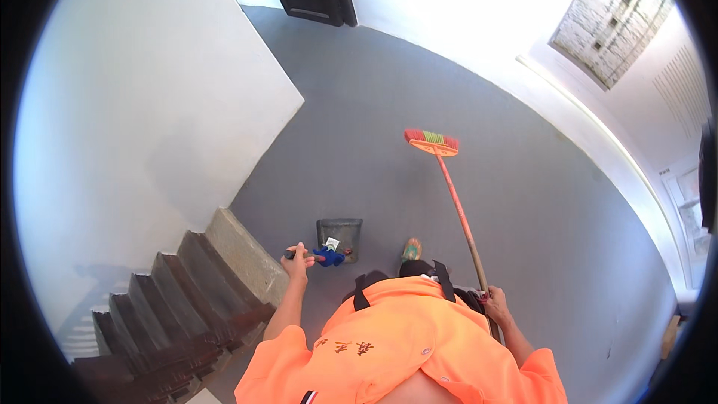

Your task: The person sweeps the floor of a museum or gallery using a broom and dustpan. They sweep debris from the base of a wooden staircase and along the walls, then sweep dust off a large informational display board and the floor around an air cooler unit.

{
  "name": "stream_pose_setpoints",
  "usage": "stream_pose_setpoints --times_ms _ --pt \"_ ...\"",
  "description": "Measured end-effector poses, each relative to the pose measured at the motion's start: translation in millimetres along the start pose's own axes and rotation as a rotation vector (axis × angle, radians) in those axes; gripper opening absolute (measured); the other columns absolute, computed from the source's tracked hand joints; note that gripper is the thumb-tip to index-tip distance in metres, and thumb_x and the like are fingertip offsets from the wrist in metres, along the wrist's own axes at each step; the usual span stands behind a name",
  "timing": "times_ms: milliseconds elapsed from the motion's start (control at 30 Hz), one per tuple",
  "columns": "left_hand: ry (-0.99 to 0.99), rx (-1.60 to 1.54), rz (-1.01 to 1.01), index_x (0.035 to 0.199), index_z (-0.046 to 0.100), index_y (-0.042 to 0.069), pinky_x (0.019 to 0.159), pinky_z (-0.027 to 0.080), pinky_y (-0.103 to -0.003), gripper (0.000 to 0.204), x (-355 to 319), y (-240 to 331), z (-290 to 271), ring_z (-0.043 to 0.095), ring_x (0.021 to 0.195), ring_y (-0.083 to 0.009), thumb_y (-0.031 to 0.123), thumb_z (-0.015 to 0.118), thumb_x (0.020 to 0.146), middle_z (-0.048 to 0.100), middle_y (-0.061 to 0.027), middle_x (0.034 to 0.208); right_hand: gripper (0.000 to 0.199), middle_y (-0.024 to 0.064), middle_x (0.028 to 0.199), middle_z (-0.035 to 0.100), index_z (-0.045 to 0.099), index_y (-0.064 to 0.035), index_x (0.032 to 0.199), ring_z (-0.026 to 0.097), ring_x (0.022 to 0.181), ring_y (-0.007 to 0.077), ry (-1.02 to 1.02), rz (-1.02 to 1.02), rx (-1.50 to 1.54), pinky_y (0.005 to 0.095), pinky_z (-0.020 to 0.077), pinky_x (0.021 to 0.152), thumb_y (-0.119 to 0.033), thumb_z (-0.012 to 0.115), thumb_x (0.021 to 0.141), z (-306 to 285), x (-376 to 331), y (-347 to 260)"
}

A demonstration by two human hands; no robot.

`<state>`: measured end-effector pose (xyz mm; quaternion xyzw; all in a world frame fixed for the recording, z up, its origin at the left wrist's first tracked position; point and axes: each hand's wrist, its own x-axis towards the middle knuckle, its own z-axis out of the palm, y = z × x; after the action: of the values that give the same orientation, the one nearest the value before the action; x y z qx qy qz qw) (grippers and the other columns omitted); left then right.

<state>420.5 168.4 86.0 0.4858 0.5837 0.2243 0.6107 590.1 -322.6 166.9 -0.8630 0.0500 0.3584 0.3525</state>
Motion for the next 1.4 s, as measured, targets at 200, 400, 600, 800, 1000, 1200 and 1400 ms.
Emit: stream_pose_setpoints --times_ms 200,400,600,800,1000,1200,1400 --pt "0.012 -0.051 0.023 0.082 0.056 -0.001 0.043 0.052 -0.024 0.020 62.4 75.7 90.7 0.060 0.050 -0.0173 0.019 0.062 0.083 0.059 -0.0107 0.075 0.023 0.0132 0.055 0.054 0.054 0.0078 0.073 0.053 0.052 0.0164 -0.080 -0.082 -0.091 0.0346 0.0434 0.048 -0.014 0.059 0.075 -34.4 114.0 -89.3" --pt "-0.009 -0.062 0.046 0.081 0.057 -0.002 0.045 0.052 -0.024 0.021 149.9 129.6 198.3 0.061 0.053 -0.0164 0.019 0.062 0.084 0.060 -0.0105 0.074 0.019 0.0152 0.055 0.055 0.054 0.0071 0.073 0.057 0.047 0.0220 -0.097 -0.181 -0.163 0.0361 0.0460 0.046 -0.012 0.057 0.072 -44.8 268.1 -150.5" --pt "-0.045 -0.073 0.069 0.083 0.058 -0.002 0.046 0.053 -0.025 0.021 259.0 162.6 327.7 0.062 0.054 -0.0173 0.019 0.063 0.083 0.060 -0.0117 0.076 0.018 0.0127 0.056 0.056 0.053 0.0062 0.069 0.056 0.048 0.0184 -0.130 -0.270 -0.270 0.0335 0.0470 0.046 -0.012 0.055 0.072 -85.4 415.3 -267.0" --pt "-0.047 -0.032 0.083 0.080 0.058 -0.002 0.046 0.052 -0.024 0.020 336.4 240.5 434.6 0.062 0.053 -0.0157 0.017 0.062 0.084 0.060 -0.0109 0.072 0.017 0.0113 0.054 0.054 0.053 0.0056 0.075 0.055 0.044 0.0188 -0.195 -0.297 -0.286 0.0341 0.0460 0.042 -0.011 0.055 0.074 -117.0 534.4 -386.3" --pt "-0.062 -0.045 0.112 0.080 0.059 -0.002 0.049 0.052 -0.023 0.021 428.0 293.9 519.8 0.063 0.056 -0.0160 0.019 0.063 0.083 0.061 -0.0101 0.072 0.026 0.0111 0.057 0.054 0.053 0.0072 0.094 0.055 0.044 0.0191 -0.297 -0.235 -0.348 0.0329 0.0456 0.038 -0.010 0.054 0.075 -137.3 673.4 -520.6" --pt "-0.009 0.000 0.092 0.079 0.061 0.000 0.050 0.050 -0.021 0.022 509.2 338.2 583.9 0.061 0.058 -0.0114 0.021 0.062 0.085 0.062 -0.0075 0.070 0.051 0.0147 0.063 0.056 0.040 0.0019 0.124 0.056 0.044 0.0224 -0.292 -0.425 -0.450 0.0353 0.0462 0.038 -0.007 0.051 0.075 -136.2 821.4 -645.9" --pt "-0.003 0.030 0.114 0.079 0.061 0.000 0.051 0.050 -0.022 0.022 589.0 369.1 620.8 0.061 0.057 -0.0115 0.022 0.062 0.085 0.062 -0.0078 0.070 0.044 0.0189 0.066 0.058 0.043 0.0003 0.120 0.059 0.053 0.0301 -0.278 -0.438 -0.502 0.0414 0.0493 0.047 -0.006 0.046 0.076 -104.3 883.8 -733.9"
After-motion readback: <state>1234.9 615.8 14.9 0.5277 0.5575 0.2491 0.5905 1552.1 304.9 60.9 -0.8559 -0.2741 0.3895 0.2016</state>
